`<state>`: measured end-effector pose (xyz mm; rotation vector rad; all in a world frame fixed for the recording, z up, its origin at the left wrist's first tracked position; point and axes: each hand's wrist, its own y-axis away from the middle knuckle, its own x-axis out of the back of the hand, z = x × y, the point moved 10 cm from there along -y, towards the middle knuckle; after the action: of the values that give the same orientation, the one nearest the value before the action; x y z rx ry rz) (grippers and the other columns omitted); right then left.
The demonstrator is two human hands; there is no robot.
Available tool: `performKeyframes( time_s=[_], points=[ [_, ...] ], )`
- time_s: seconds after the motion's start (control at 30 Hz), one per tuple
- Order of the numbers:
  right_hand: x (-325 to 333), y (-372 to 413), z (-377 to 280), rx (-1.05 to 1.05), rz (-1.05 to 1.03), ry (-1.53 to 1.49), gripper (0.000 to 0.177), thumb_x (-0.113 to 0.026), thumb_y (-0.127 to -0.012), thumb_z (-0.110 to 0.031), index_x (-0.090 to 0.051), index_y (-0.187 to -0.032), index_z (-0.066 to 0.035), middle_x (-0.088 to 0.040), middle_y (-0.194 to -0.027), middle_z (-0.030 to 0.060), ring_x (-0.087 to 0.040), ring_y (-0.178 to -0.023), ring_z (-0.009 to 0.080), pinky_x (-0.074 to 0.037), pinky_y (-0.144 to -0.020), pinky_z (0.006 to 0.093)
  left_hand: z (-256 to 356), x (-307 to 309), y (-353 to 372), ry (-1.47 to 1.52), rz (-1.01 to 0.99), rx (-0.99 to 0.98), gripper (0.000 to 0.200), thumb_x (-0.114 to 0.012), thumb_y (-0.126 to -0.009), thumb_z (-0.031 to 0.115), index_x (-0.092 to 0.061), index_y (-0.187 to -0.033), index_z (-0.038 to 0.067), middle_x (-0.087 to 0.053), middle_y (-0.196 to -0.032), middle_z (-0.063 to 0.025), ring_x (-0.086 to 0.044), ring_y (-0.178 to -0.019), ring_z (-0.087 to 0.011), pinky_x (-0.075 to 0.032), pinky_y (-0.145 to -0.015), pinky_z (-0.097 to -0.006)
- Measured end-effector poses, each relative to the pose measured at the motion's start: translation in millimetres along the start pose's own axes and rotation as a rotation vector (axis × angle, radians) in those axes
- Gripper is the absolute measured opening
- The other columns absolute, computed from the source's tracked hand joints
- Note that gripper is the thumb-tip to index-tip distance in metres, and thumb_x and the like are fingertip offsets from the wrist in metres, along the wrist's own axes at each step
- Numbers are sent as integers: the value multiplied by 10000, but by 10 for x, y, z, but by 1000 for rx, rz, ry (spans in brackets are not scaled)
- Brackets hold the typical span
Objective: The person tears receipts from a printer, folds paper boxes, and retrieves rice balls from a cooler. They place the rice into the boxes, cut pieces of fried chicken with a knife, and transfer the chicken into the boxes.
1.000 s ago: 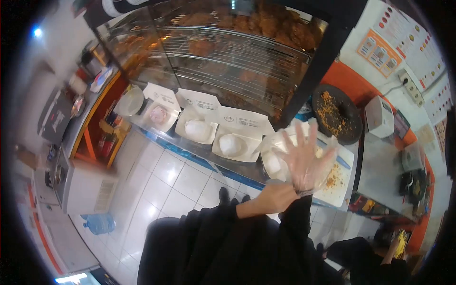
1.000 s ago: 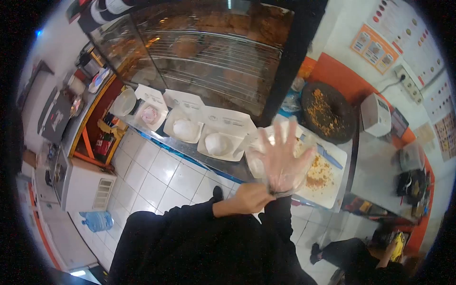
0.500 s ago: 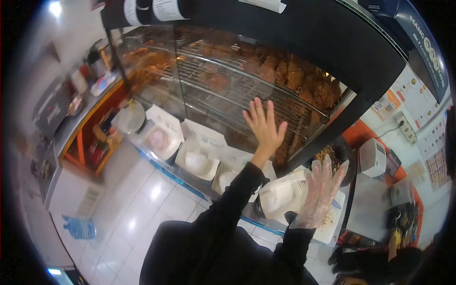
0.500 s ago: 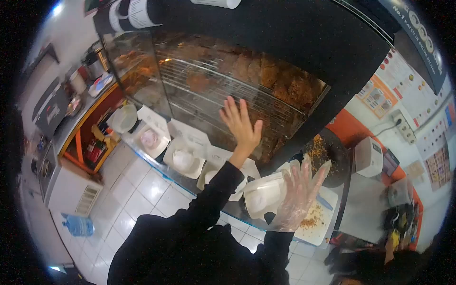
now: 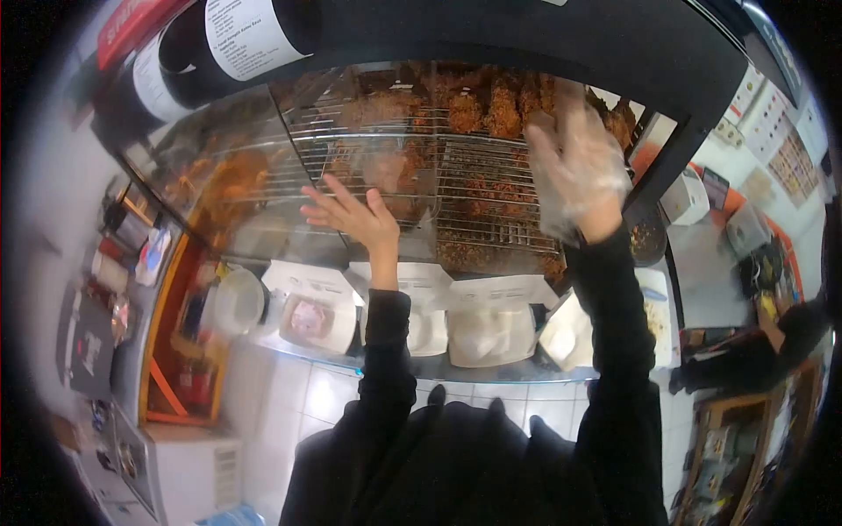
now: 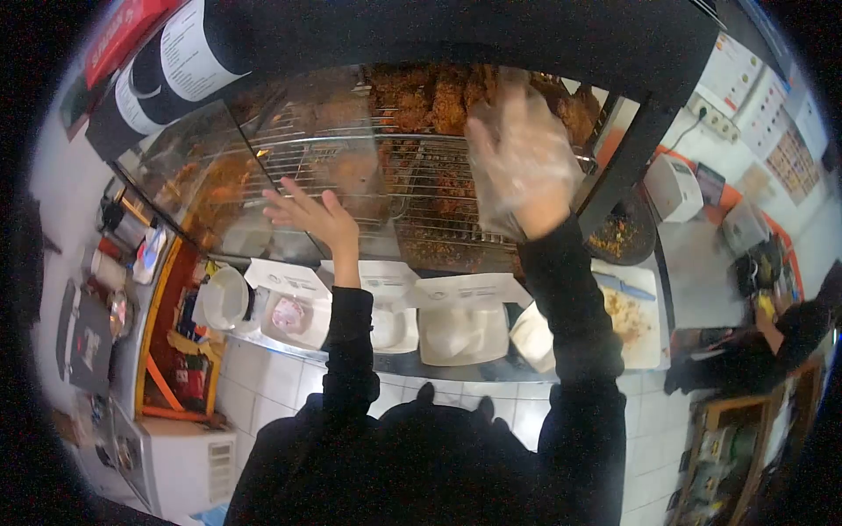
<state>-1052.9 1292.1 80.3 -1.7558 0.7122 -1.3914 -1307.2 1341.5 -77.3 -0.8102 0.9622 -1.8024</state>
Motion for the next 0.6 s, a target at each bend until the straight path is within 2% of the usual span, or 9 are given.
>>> performKeyframes(
  time_s=[0.07, 0.1, 0.23, 0.4, 0.5, 0.6],
  points=[
    [-307, -120, 100, -170, -196, 316, 412, -498, -788, -321, -498, -1063, -14, -565, -928, 153, -569, -806, 284, -452, -720, 356, -155, 45, -43, 17, 26, 53, 615, -274, -856, 454, -171, -1329, 75, 1, -1385, -191, 57, -1240, -450, 41, -955, -570],
    [-388, -158, 113, -176, -236, 392, 412, -499, -786, -321, -500, -1065, -18, -567, -927, 151, -567, -812, 284, -453, -718, 353, -160, 76, -68, 37, 36, 42, 590, -296, -861, 418, -179, -1327, 76, -25, -1387, -183, 45, -1242, -449, 33, -957, -573],
    [-427, -248, 63, -6, -176, 458, 411, -503, -780, -322, -507, -1073, -33, -574, -924, 144, -561, -838, 282, -459, -709, 339, -172, 97, -54, 103, -28, 31, 558, -328, -861, 371, -205, -1318, 75, -64, -1388, -166, 26, -1247, -436, 15, -967, -562],
    [-334, -270, -52, 119, -49, 488, 412, -507, -773, -323, -515, -1084, -53, -583, -920, 135, -554, -871, 280, -466, -697, 323, -167, 192, -28, 332, -40, 56, 512, -415, -842, 222, -243, -1298, 63, -139, -1377, -150, -21, -1255, -417, -37, -985, -532],
    [-371, -296, -97, 203, -45, 541, 387, -500, -781, -299, -516, -1078, -51, -582, -920, 139, -553, -872, 272, -466, -699, 321, -118, 270, -16, 378, -35, 47, 492, -429, -832, 166, -268, -1283, 58, -175, -1366, -154, -43, -1253, -419, -53, -985, -531],
    [-477, -329, -100, 299, -59, 601, 363, -493, -788, -276, -517, -1073, -50, -582, -920, 144, -553, -873, 264, -466, -701, 319, -74, 330, 15, 390, -45, 40, 482, -422, -853, 239, -282, -1279, 61, -211, -1361, -124, -37, -1269, -374, -67, -1003, -498]
  ],
)
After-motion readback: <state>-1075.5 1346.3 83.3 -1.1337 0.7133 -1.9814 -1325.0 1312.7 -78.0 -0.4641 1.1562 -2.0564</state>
